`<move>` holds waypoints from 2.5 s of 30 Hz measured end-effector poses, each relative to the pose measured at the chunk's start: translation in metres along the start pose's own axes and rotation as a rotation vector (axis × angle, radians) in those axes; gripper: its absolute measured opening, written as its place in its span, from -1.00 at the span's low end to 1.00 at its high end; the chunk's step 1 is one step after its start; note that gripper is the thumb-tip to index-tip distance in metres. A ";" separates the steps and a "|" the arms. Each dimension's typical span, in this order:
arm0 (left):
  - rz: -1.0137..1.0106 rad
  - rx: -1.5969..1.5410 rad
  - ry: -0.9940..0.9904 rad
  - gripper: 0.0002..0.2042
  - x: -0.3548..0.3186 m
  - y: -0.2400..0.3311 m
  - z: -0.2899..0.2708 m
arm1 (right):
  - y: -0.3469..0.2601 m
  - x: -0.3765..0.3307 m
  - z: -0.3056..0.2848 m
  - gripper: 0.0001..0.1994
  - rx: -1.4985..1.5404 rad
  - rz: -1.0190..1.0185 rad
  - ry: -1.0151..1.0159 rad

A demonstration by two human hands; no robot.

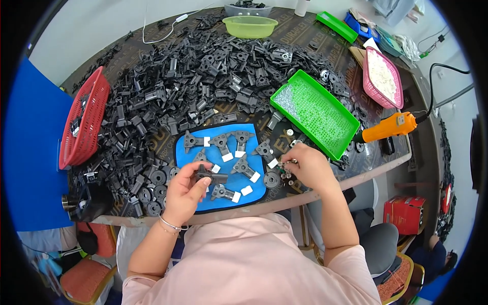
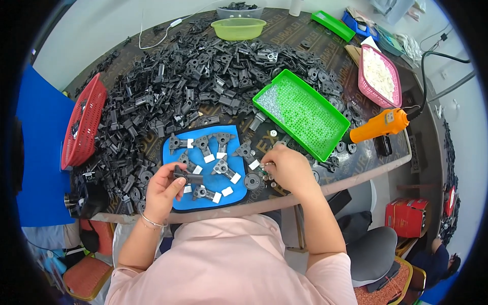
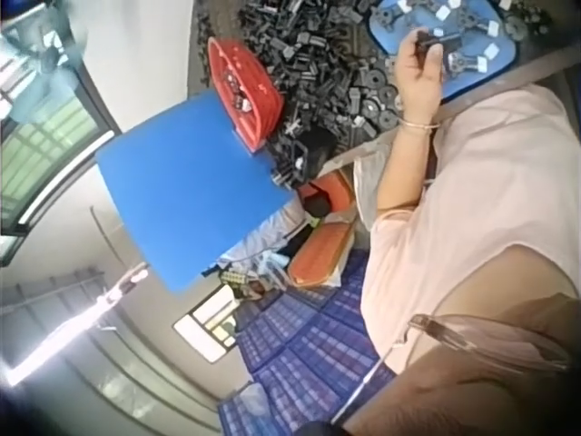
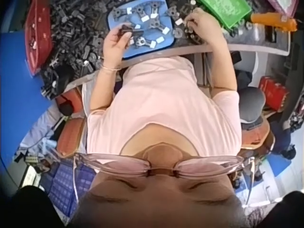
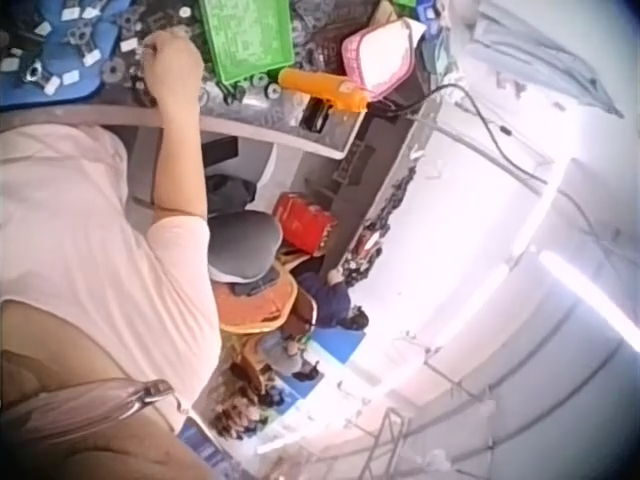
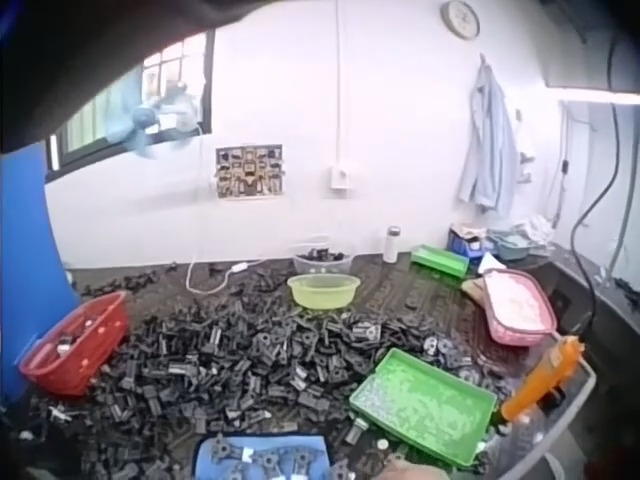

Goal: Assembling small plastic toy components by attaching white pieces onto black base parts.

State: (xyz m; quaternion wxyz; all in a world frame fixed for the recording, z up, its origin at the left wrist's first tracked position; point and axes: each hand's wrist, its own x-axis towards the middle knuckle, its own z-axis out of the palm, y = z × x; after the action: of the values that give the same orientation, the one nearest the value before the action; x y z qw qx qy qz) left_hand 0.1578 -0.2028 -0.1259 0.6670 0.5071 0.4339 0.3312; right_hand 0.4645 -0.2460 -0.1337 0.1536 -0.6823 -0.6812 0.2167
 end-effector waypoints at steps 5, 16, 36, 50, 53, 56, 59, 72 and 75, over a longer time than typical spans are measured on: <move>-0.031 0.107 -0.152 -0.72 -0.004 -0.011 0.011 | -0.035 -0.012 0.020 -0.74 0.097 -0.263 -0.198; 0.199 0.542 -0.172 -0.74 -0.006 -0.005 0.021 | -0.051 -0.020 0.065 -0.78 0.028 -0.232 -0.063; 0.395 0.875 -0.359 -0.73 0.006 -0.011 0.044 | -0.055 -0.029 0.054 -0.74 0.059 -0.156 -0.038; 0.432 1.245 -0.473 -0.78 0.012 -0.010 0.065 | -0.048 -0.034 0.065 -0.79 0.050 -0.064 -0.051; 0.473 1.134 -0.418 -0.78 0.013 -0.018 0.058 | -0.052 -0.034 0.067 -0.78 0.089 -0.079 -0.016; 0.215 0.961 -0.272 -0.78 0.018 -0.009 0.044 | -0.061 -0.033 0.069 -0.77 0.138 -0.054 0.069; 0.316 0.999 -0.147 -0.77 0.018 -0.013 0.034 | -0.063 -0.028 0.074 -0.75 0.099 -0.062 0.182; 0.502 1.280 0.057 -0.73 0.017 -0.035 0.040 | -0.054 -0.022 0.073 -0.68 0.076 0.060 0.201; 0.536 1.308 0.111 -0.71 0.014 -0.032 0.033 | -0.059 -0.021 0.069 -0.72 0.086 0.021 0.212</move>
State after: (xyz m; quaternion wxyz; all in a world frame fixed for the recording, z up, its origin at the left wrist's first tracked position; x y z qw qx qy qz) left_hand 0.1935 -0.2116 -0.1568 0.0981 0.8754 0.4373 0.1808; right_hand 0.3788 -0.2712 -0.1614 0.2516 -0.7012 -0.6440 0.1738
